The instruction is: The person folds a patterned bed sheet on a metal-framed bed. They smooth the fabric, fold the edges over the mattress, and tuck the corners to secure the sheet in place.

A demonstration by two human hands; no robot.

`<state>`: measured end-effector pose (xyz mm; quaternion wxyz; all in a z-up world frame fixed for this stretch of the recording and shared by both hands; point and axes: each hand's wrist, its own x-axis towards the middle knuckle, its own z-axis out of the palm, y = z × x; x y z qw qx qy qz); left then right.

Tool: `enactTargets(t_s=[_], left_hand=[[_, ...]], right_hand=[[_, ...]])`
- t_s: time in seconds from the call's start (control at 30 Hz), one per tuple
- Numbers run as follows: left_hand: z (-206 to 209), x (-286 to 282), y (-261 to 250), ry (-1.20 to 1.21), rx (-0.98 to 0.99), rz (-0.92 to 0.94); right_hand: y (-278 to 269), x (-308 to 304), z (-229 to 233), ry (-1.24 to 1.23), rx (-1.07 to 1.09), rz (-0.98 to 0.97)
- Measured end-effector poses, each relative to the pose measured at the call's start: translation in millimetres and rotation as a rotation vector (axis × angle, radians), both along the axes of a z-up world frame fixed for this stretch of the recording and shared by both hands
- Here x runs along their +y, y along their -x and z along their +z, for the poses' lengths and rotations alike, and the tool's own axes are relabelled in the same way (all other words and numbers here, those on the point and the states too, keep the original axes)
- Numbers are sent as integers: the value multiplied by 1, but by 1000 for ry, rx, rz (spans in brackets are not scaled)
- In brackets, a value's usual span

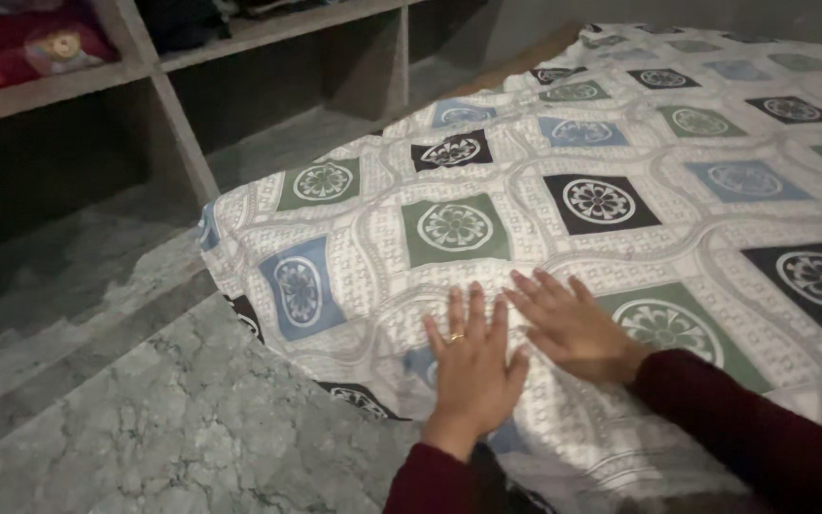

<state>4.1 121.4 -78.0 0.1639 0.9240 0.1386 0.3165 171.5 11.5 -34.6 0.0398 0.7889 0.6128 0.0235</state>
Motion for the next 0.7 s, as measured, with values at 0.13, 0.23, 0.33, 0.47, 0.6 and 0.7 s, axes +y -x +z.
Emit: enactTargets(t_s=[0.13, 0.23, 0.33, 0.47, 0.6, 0.7], left_hand=[[22, 11, 16, 62, 141, -97], [45, 40, 20, 108, 245, -188], [54, 82, 13, 52, 230, -176], [35, 142, 31, 37, 248, -15], [19, 158, 42, 104, 287, 94], [11, 157, 52, 274, 239, 107]], right_hand=[[13, 4, 6, -54, 43, -87], [19, 19, 10, 25, 32, -212], [20, 21, 12, -34, 12, -187], [27, 15, 12, -164, 75, -137], [25, 21, 15, -220, 76, -113], [24, 18, 11, -218, 63, -137]])
